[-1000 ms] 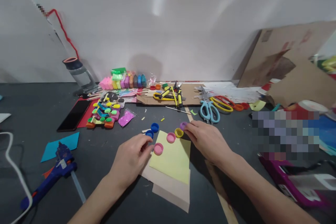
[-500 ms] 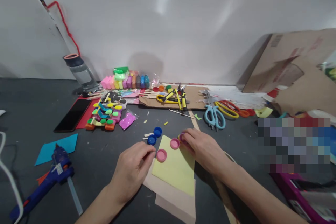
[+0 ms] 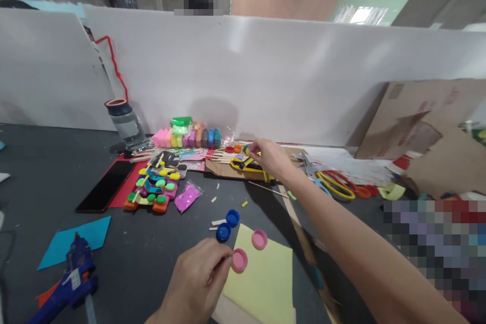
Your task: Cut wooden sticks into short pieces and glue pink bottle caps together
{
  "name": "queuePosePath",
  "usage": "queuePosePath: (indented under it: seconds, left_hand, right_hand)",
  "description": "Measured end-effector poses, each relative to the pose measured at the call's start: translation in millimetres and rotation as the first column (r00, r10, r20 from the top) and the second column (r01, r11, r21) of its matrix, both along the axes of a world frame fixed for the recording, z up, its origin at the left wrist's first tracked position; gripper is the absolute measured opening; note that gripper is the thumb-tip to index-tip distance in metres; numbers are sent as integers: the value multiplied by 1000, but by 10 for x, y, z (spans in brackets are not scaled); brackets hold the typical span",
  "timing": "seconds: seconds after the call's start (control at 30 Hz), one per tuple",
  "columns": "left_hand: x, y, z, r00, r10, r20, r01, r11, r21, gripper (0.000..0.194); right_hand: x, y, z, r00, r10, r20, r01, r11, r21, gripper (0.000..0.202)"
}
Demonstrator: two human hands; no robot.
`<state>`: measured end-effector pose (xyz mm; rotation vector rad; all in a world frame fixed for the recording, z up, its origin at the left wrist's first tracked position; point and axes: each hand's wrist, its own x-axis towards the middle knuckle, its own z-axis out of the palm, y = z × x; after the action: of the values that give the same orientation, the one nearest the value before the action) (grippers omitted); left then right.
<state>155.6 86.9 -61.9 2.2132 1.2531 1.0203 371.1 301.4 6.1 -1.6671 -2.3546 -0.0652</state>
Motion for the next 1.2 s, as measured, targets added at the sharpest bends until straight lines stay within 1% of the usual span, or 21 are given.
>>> queuePosePath:
  seconds: [0.07, 0.13, 0.23, 0.3, 0.37, 0.43, 0.53, 0.6, 0.7, 0.77, 0.87, 0.97, 1.03, 1.07, 1.13, 1.2]
  left_hand:
    - [7, 16, -38, 1000, 3, 5, -3, 1000, 14, 19]
    - [17, 27, -71, 999, 15, 32, -16, 999, 31, 20]
    - [36, 25, -98, 998, 35, 58, -38, 998, 52, 20]
    - [46, 15, -95, 998, 41, 57, -44, 997, 60, 20]
    - [50, 4, -75, 997, 43, 64, -47, 997, 64, 20]
    - [43, -3, -44, 995, 54, 80, -59, 996, 65, 20]
    - [15, -6, -2, 995, 62, 83, -69, 994, 84, 17]
    - [-8, -5, 12, 996, 52, 67, -60, 992, 111, 15]
    - [-30, -5, 10, 998, 48, 48, -55, 988, 143, 15]
    - [-34, -7, 7, 998, 53, 35, -58, 986, 153, 16]
    - [-27, -16, 13, 997, 73, 28, -77, 985, 157, 16]
    - [-16, -24, 28, 991, 123, 55, -129, 984, 126, 14]
    - [-16, -24, 34, 987, 144, 71, -151, 984, 99, 14]
    - [-19, -23, 34, 986, 148, 77, -155, 984, 90, 14]
    - [-34, -18, 35, 984, 156, 85, -162, 984, 73, 16]
    - [-58, -14, 40, 979, 178, 101, -184, 981, 59, 18]
  right_hand:
    - [-100, 256, -30, 999, -20, 28, 21, 999, -43, 22]
    - [-164, 423, -66, 999, -19, 51, 23, 995, -92, 23]
    - [-170, 516, -79, 998, 12, 65, -3, 991, -132, 24]
    - [-116, 486, -37, 998, 27, 56, -20, 994, -109, 24]
    - [-35, 388, 41, 999, 21, 36, -19, 998, -59, 24]
    - [53, 224, 134, 1000, 1, 12, -1, 1000, -12, 22]
    - [173, -105, 238, 1000, -25, -11, 25, 999, 31, 20]
    - [243, -329, 250, 999, -36, 3, 36, 999, 39, 20]
    - [335, -584, 177, 992, -98, 78, 98, 995, 4, 19]
    - [378, -685, 96, 977, -145, 155, 152, 988, -32, 18]
    - [393, -749, -21, 949, -187, 253, 203, 978, -38, 17]
    - [309, -751, -101, 937, -201, 286, 209, 978, 1, 19]
    - [183, -758, -137, 946, -162, 280, 168, 986, 1, 18]
    - [101, -774, -151, 954, -120, 273, 129, 992, -15, 18]
    - [-74, -844, -174, 967, 2, 254, 19, 997, -80, 17]
    - [-215, -963, -186, 963, 135, 232, -97, 981, -167, 17]
